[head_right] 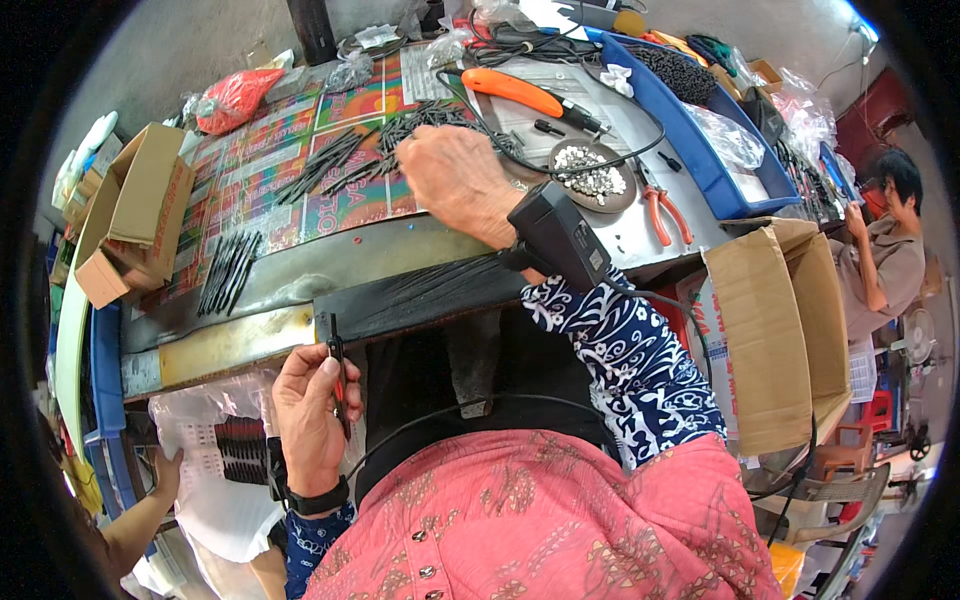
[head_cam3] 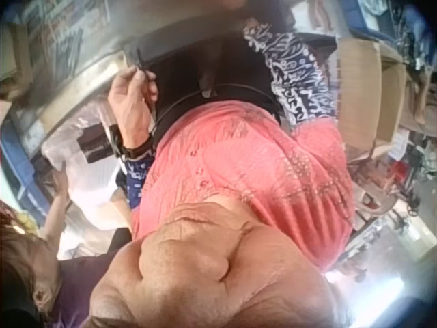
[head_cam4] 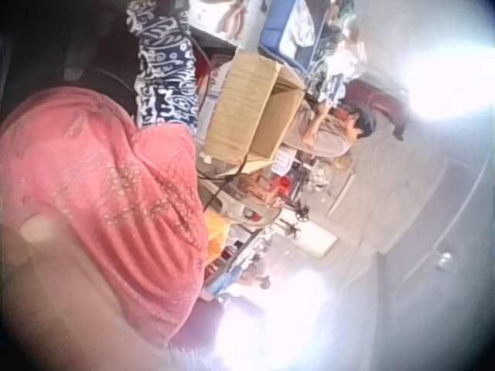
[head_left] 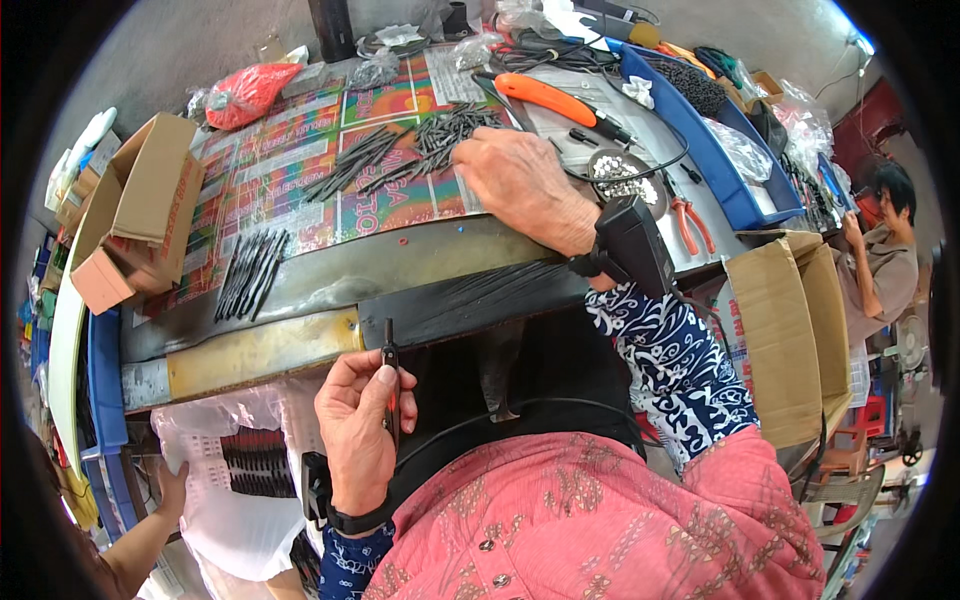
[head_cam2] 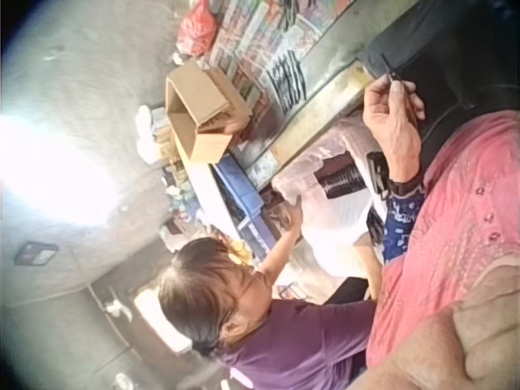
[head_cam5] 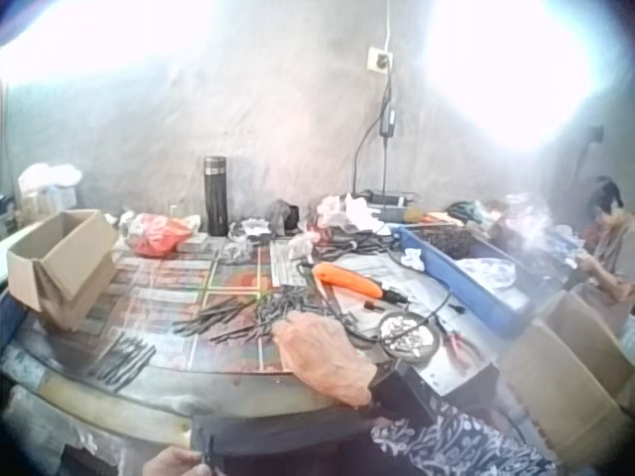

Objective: The person inserts small metal pins into black cylindrical components, then uses a soldering iron to secure them. They repeat this process for multiple units, placing finished items into a white basket.

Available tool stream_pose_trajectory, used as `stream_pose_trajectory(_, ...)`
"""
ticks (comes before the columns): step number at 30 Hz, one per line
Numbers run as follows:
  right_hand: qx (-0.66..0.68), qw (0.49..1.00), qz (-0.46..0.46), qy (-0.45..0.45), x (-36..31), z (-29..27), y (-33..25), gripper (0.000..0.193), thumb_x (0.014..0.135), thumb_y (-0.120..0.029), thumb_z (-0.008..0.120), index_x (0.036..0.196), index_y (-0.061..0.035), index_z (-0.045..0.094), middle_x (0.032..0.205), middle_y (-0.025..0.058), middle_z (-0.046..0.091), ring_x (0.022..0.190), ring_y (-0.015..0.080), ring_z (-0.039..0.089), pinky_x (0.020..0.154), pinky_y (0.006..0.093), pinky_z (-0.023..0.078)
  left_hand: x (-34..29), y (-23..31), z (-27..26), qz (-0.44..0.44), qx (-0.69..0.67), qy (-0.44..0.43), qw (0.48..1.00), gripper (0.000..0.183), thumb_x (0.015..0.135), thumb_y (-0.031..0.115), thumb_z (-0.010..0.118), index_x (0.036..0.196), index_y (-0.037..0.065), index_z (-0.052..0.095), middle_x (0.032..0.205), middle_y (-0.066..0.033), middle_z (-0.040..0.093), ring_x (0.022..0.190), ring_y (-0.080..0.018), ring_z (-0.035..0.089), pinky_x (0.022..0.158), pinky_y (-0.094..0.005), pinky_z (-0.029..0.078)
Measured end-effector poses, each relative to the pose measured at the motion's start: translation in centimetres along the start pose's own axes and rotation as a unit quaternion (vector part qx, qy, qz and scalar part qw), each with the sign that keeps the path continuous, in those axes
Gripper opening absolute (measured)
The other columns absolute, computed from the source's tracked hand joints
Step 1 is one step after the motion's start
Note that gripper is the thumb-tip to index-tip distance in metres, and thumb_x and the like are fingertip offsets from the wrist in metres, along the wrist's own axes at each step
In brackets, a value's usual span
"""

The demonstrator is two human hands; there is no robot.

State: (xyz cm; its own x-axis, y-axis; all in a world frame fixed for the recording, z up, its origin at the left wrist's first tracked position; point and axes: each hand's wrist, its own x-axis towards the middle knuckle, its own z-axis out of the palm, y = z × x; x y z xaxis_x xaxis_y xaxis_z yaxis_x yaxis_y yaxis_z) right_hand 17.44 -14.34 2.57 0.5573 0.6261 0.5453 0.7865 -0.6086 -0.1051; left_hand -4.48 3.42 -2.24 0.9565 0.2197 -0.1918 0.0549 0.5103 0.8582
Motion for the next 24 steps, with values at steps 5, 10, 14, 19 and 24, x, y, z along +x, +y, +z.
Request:
stream_pose_trajectory(5,-0.091,0.995,-0.007,-0.040,0.0,-0.5,2.8,0.015,0.086,-0.015,0.057,0.079,-0.0019,0.060,0.071,0.0149,0.058,0.074,0.0356,0.060,0.064,0.0442,0.046,0.1,-0.2,0.1,-0.010,-0.005,-0.001,1.000,0.012,0.091,0.005,0.058,0.100,-0.001,0.054,0.081,-0.0123,0.063,0.055,-0.0127,0.055,0.045,-0.0227,0.042)
stream_pose_trajectory(10,-0.128,0.984,0.045,-0.118,0.2,-0.4,3.2,0.018,0.084,-0.015,0.055,0.073,-0.0017,0.060,0.071,0.0173,0.062,0.069,0.0350,0.063,0.059,0.0447,0.047,0.2,-0.2,0.1,-0.009,0.010,0.001,1.000,0.011,0.091,0.005,0.058,0.100,-0.001,0.054,0.081,-0.0123,0.063,0.054,-0.0125,0.055,0.045,-0.0224,0.042)
stream_pose_trajectory(14,-0.148,0.979,0.042,-0.131,0.5,-1.0,2.8,0.012,0.076,-0.009,0.054,0.073,-0.0008,0.062,0.071,0.0185,0.062,0.066,0.0360,0.064,0.056,0.0447,0.048,0.3,-0.3,0.1,-0.008,0.014,0.003,1.000,0.011,0.090,0.004,0.058,0.099,0.000,0.054,0.080,-0.0123,0.063,0.054,-0.0126,0.055,0.044,-0.0224,0.042)
stream_pose_trajectory(19,-0.196,0.966,0.096,-0.139,1.1,-0.9,2.0,0.011,0.074,-0.010,0.059,0.072,-0.0053,0.069,0.071,0.0158,0.067,0.071,0.0299,0.068,0.060,0.0391,0.052,0.2,-0.3,-0.1,-0.008,0.011,0.002,1.000,0.011,0.090,0.005,0.058,0.099,0.000,0.054,0.080,-0.0124,0.064,0.054,-0.0128,0.055,0.044,-0.0224,0.042)
stream_pose_trajectory(24,-0.206,0.961,0.108,-0.147,1.7,-0.6,2.1,0.011,0.073,-0.010,0.060,0.070,-0.0060,0.070,0.073,0.0150,0.068,0.072,0.0283,0.069,0.060,0.0382,0.052,0.2,-0.4,-0.1,-0.010,0.005,0.001,1.000,0.011,0.090,0.005,0.059,0.099,0.000,0.054,0.080,-0.0126,0.064,0.054,-0.0130,0.055,0.044,-0.0229,0.042)
